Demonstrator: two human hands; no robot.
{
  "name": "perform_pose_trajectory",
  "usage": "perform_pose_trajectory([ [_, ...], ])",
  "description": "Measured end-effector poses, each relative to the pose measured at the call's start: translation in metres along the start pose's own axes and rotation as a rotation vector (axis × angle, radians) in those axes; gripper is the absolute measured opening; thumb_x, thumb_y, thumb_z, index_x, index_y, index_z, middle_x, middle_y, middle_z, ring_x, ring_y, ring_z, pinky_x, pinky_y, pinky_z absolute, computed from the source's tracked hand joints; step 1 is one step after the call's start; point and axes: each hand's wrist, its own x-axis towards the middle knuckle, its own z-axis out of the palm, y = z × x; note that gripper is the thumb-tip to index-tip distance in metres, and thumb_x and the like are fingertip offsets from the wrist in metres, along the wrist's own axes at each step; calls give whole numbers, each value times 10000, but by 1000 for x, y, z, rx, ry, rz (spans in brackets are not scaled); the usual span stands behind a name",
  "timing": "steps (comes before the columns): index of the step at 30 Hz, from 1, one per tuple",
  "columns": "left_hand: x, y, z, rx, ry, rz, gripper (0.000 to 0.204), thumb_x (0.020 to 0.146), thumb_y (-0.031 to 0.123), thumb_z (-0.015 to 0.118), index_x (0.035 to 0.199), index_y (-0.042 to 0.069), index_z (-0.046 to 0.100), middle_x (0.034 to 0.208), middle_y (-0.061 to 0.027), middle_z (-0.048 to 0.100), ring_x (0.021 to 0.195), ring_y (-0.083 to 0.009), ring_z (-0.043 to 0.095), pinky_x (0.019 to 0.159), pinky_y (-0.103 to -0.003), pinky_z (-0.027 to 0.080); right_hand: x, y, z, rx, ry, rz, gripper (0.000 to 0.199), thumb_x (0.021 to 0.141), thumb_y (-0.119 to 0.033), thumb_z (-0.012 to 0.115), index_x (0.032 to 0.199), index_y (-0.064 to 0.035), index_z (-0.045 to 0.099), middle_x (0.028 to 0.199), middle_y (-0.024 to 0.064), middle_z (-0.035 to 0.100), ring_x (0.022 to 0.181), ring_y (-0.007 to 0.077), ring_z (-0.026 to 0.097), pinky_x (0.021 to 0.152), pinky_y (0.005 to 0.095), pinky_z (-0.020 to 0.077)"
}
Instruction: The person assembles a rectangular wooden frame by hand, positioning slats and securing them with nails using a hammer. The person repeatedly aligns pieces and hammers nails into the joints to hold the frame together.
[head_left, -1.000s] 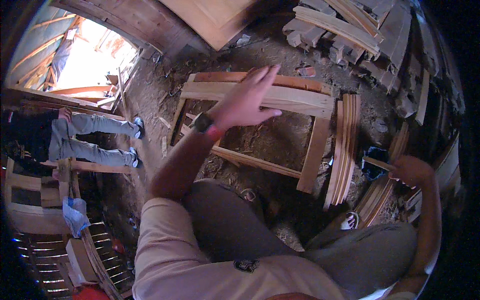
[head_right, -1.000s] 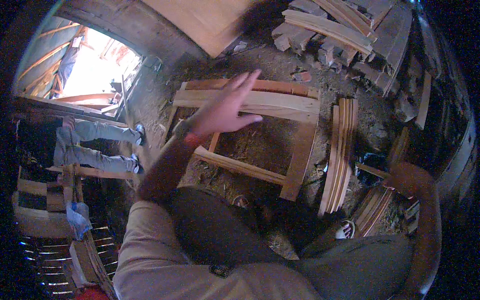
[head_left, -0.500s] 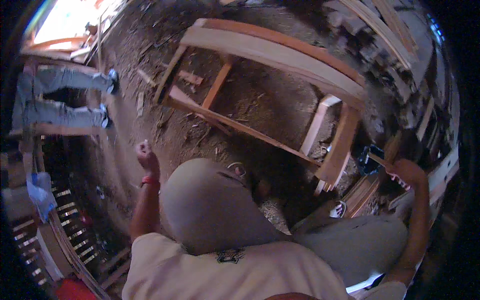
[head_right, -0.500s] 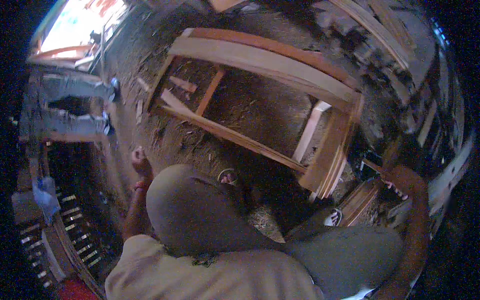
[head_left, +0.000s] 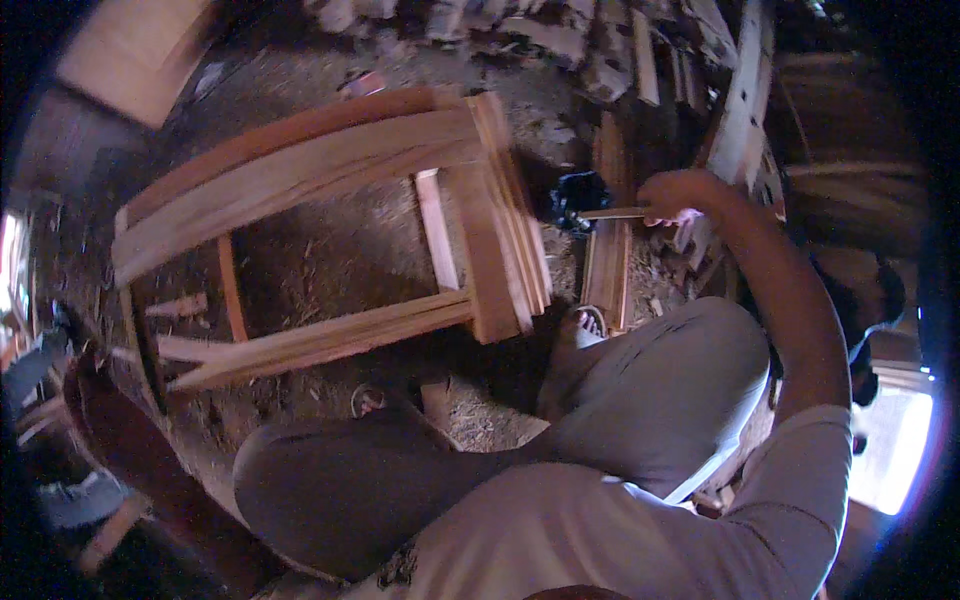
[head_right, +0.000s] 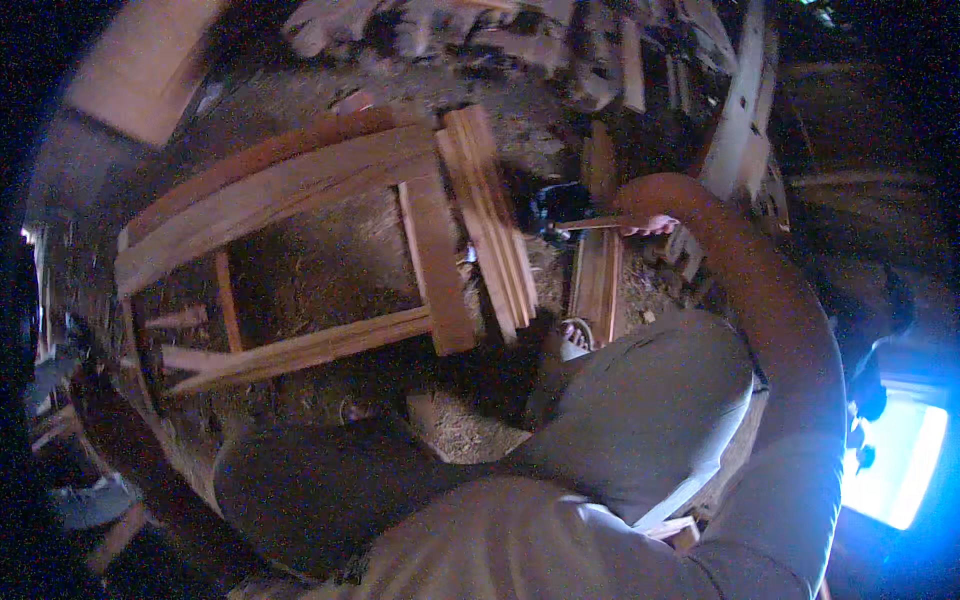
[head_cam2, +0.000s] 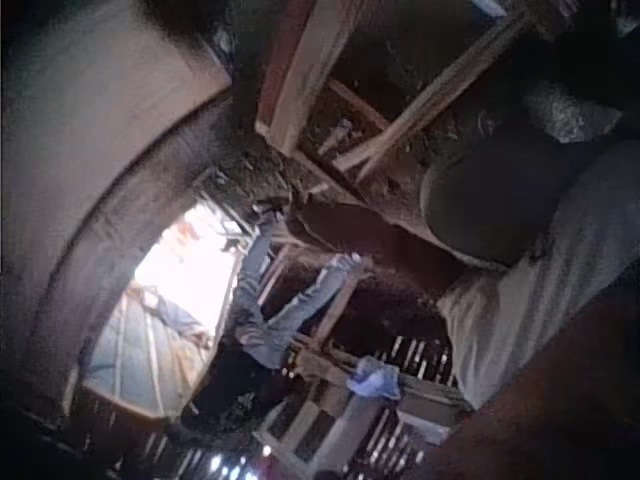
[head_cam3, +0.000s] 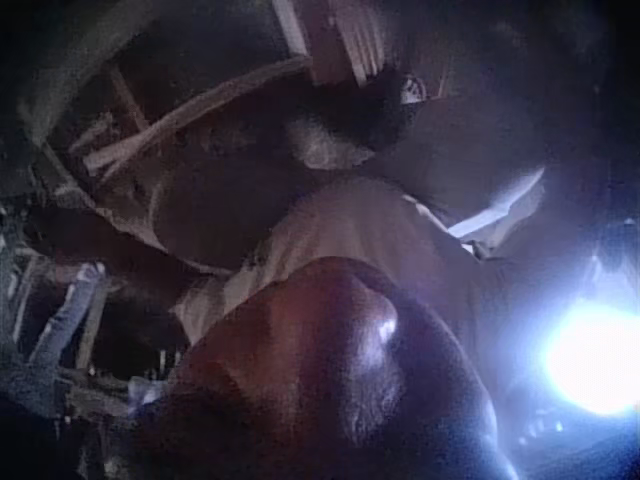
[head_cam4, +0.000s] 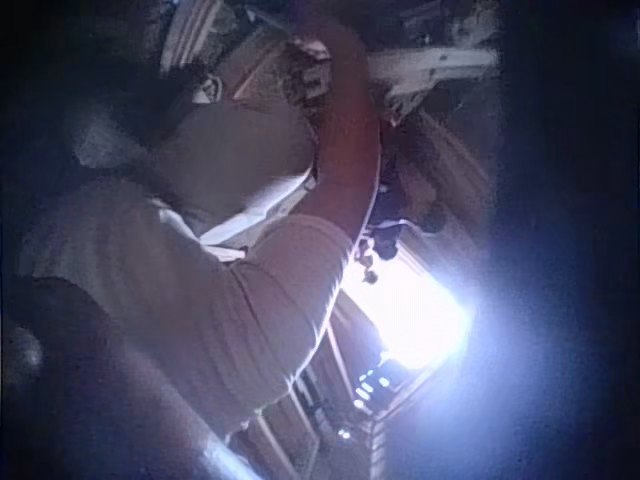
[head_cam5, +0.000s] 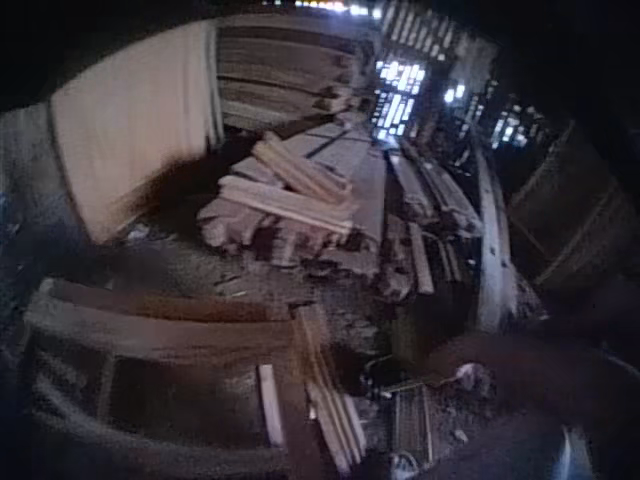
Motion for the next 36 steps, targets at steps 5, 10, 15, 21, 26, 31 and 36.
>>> perform_pose_trajectory([
  [5, -5, 177, 96, -172, -975, 187, 506, 903, 506, 673, 1077, 32, 633, 1066, -119, 632, 989, -267, 622, 880, -425, 507, 73, 66, 73, 282, -153, -119, 458, 797, -326, 836, 1119, -45, 669, 972, 158, 700, 783, 282, 700, 611, 411, 564],
  [10, -65, 234, 167, -110, -1103, 581, 358, 812, 71, 729, 1161, 57, 654, 1208, -147, 638, 1125, -366, 632, 953, -480, 524, 140, 35, 163, 31, 51, -463, 551, 709, -296, 900, 1144, -60, 659, 1038, 181, 702, 917, 359, 691, 808, 485, 560],
  [15, -74, 218, 203, -85, -1144, 802, 398, 767, 61, 734, 1160, 67, 672, 1237, -120, 634, 1154, -347, 619, 962, -479, 526, 169, 35, 186, -109, 280, -476, 446, 783, -307, 841, 1093, -27, 685, 989, 160, 723, 989, 362, 687, 868, 490, 554],
  [21, -83, 246, 218, -15, -1129, 759, 437, 758, 90, 728, 1190, 60, 665, 1271, -104, 622, 1185, -333, 601, 983, -478, 518, 155, 10, 82, 47, -308, -140, 407, 860, -282, 784, 1077, 49, 690, 1000, 195, 736, 876, 343, 731, 782, 435, 602],
  [26, -81, 254, 216, 38, -1156, 719, 471, 783, 92, 722, 1243, 59, 630, 1297, -109, 603, 1204, -332, 590, 999, -474, 512, 233, -16, 84, -99, 594, -524, 259, 857, -198, 651, 1010, -7, 736, 970, 203, 736, 806, 354, 728, 737, 467, 602],
  [31, -87, 243, 225, 18, -1111, 697, 420, 801, 68, 701, 1213, 45, 623, 1267, -116, 598, 1183, -334, 590, 982, -468, 516, 347, 38, 182, -481, 816, -560, 203, 793, -181, 628, 894, -66, 763, 957, 149, 729, 886, 345, 712, 745, 496, 590],
  [36, -89, 258, 208, 103, -1066, 633, 377, 818, 74, 695, 1186, 35, 624, 1245, -125, 596, 1160, -342, 589, 982, -464, 512, 297, 8, 148, -451, 788, -609, 185, 779, -155, 624, 860, -86, 775, 969, 135, 728, 907, 337, 709, 730, 474, 592],
])
